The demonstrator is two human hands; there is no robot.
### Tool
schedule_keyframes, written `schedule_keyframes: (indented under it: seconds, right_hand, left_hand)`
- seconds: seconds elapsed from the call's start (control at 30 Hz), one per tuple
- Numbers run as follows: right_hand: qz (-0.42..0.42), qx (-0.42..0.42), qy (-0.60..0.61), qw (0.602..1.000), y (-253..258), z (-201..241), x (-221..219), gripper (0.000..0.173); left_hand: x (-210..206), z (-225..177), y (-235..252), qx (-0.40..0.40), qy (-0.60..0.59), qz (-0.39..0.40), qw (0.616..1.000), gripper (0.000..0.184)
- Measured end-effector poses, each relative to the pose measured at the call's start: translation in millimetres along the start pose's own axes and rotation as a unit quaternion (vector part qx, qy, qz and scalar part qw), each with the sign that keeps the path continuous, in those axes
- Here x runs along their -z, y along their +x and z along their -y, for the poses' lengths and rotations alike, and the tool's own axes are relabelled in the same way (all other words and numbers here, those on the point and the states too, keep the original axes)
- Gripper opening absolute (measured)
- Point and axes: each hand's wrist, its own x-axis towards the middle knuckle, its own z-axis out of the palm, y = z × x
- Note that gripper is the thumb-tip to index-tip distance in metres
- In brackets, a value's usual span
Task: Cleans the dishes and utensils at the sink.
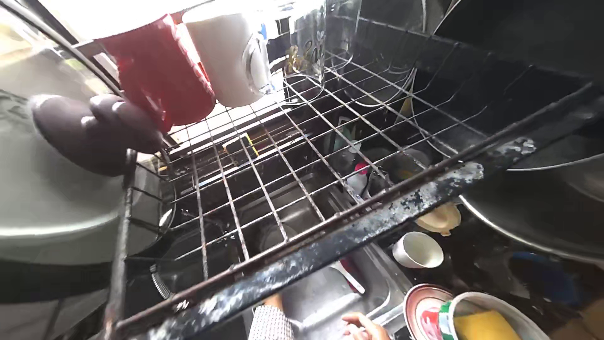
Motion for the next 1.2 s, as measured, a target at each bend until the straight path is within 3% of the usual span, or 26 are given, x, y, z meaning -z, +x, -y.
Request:
schedule_keyframes:
  seconds: [0.13,0.27,0.4,0.53,0.67,0.83,0.93,1.1,1.2]
  right_hand:
    - [-0.016,-0.013,-0.002,1.0,0,-1,-3,0.031]
    - [-0.04,-0.034,0.008,0.999,1,4,-8,0.029]
    - [-0.075,-0.086,0.005,0.993,6,12,-14,0.027]
    - [-0.059,-0.114,-0.007,0.992,21,27,-26,0.029]
    - [-0.011,-0.065,-0.016,0.998,52,68,-54,0.033]
    - [0.024,0.039,-0.087,0.995,112,150,-106,0.04]
    - [0.042,0.075,-0.116,0.99,157,189,-147,0.044]
    - [0.03,0.04,-0.131,0.99,223,215,-215,0.063]
    - [0.034,-0.003,-0.069,0.997,228,220,-240,0.054]
  left_hand:
    - [2,-7,25,-0.115,0.059,-0.042,0.991,0.049]
    - [31,-72,-49,-0.115,0.241,-0.05,0.962,0.041]
    - [79,-86,-100,-0.134,0.325,-0.037,0.935,0.039]
    - [140,-73,-135,-0.156,0.27,-0.014,0.95,0.036]
    - [194,-35,-153,-0.189,0.087,0.014,0.978,0.023]
    - [249,6,-180,-0.182,-0.084,0.022,0.979,0.02]
    - [274,24,-186,-0.165,-0.091,-0.018,0.982,0.023]
    - [305,46,-188,-0.158,-0.119,-0.045,0.979,0.027]
    - [314,49,-188,-0.153,-0.149,-0.056,0.975,0.027]
